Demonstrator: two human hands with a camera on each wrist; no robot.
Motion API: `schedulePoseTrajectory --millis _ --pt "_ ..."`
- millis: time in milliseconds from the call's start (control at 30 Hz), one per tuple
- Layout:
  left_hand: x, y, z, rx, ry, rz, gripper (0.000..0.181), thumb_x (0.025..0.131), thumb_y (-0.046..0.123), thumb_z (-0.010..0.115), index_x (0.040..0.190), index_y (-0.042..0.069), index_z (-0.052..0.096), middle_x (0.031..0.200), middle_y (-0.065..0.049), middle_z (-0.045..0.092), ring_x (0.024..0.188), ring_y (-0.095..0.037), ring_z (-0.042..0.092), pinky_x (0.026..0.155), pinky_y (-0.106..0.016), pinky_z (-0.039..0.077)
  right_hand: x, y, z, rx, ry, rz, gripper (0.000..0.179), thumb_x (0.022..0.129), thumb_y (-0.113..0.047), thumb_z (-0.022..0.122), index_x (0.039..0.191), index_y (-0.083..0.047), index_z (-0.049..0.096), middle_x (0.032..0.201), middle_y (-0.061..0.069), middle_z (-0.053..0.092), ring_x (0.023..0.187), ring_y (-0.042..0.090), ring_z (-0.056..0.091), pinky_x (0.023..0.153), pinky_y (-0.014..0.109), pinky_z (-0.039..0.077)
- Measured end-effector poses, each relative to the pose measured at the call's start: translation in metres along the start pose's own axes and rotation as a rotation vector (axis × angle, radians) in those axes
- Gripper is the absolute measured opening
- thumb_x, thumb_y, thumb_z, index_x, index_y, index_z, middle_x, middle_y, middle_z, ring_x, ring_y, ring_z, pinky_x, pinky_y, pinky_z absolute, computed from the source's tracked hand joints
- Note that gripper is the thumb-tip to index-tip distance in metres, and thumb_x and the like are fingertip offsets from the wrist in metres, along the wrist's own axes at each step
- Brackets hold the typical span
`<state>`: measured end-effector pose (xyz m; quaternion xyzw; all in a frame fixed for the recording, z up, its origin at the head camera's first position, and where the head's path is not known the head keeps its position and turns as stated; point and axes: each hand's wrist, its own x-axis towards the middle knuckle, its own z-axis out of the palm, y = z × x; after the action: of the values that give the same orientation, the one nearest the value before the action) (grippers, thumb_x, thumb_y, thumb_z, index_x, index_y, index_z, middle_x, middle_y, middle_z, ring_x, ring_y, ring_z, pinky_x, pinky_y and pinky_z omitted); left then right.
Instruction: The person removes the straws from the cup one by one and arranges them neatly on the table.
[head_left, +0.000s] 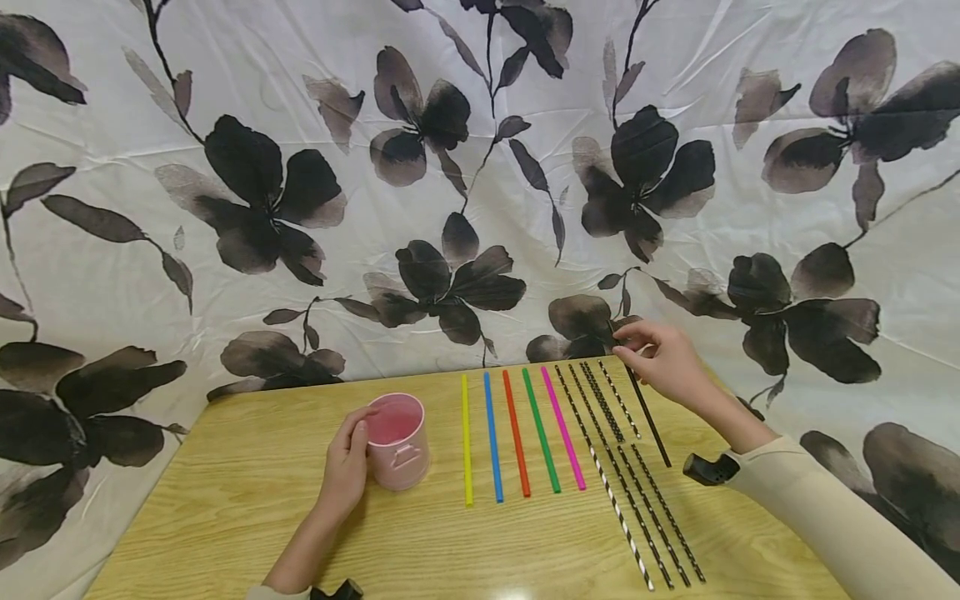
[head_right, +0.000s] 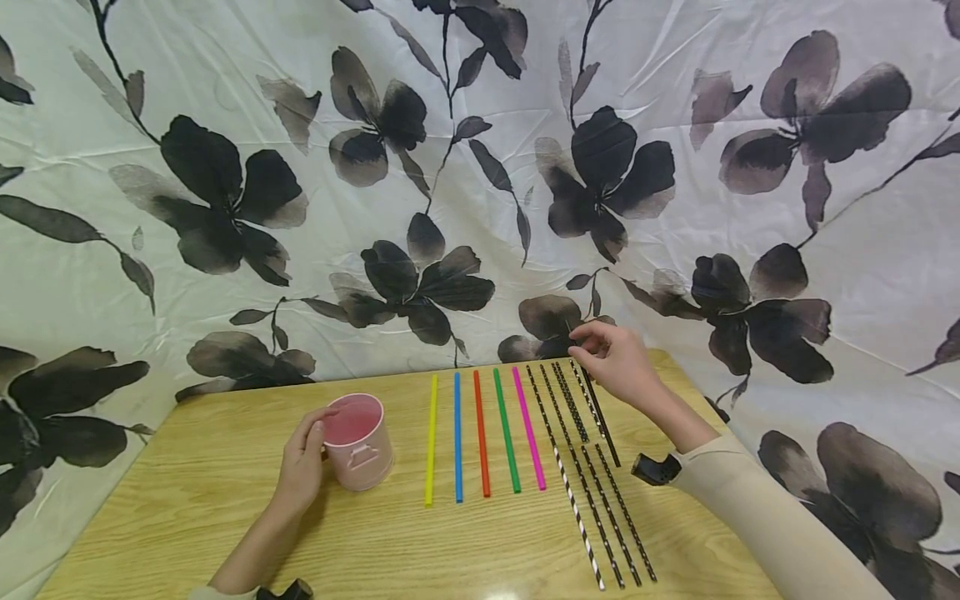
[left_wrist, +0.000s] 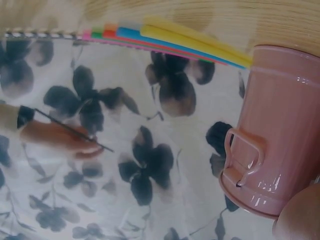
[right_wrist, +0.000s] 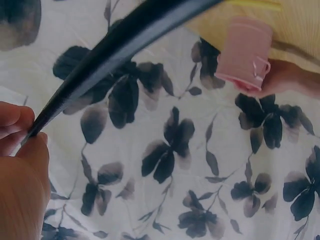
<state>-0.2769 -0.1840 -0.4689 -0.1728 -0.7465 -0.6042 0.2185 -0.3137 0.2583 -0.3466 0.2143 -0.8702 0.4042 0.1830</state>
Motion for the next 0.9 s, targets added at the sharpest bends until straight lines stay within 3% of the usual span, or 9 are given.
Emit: schedulePoseTrajectory --millis 433,767,900 --pt "0.001 0.0 0.0 0.012 0.0 -0.01 0.03 0.096 0.006 0.031 0.119 -0.006 0.045 0.121 -0.023 0.045 0.11 -0.037 0.041 0.084 -0.017 0.039 -0.052 0.053 -0.004 -0.054 -0.038 0.121 0.02 0.082 -0.024 0.063 0.099 -0.015 0.061 0.071 0.001 0.062 0.045 0.019 0.055 0.04 0.03 0.044" --pt "0.0 0.0 0.002 0.015 0.005 -0.005 0.03 0.096 0.007 0.032 0.119 -0.006 0.045 0.12 -0.022 0.047 0.107 -0.037 0.043 0.085 -0.022 0.04 -0.09 0.078 0.004 -0.062 -0.084 0.21 0.019 0.081 -0.022 0.064 0.099 -0.016 0.06 0.069 0.001 0.061 0.042 0.022 0.052 0.037 0.029 0.041" --pt "0.0 -0.016 0.0 0.035 0.014 -0.013 0.031 0.097 0.014 0.032 0.121 0.002 0.047 0.121 -0.012 0.048 0.11 -0.027 0.044 0.086 -0.022 0.039 -0.101 0.086 0.008 -0.029 -0.103 0.251 0.019 0.081 -0.02 0.065 0.098 -0.013 0.061 0.071 0.008 0.062 0.04 0.023 0.05 0.036 0.028 0.039"
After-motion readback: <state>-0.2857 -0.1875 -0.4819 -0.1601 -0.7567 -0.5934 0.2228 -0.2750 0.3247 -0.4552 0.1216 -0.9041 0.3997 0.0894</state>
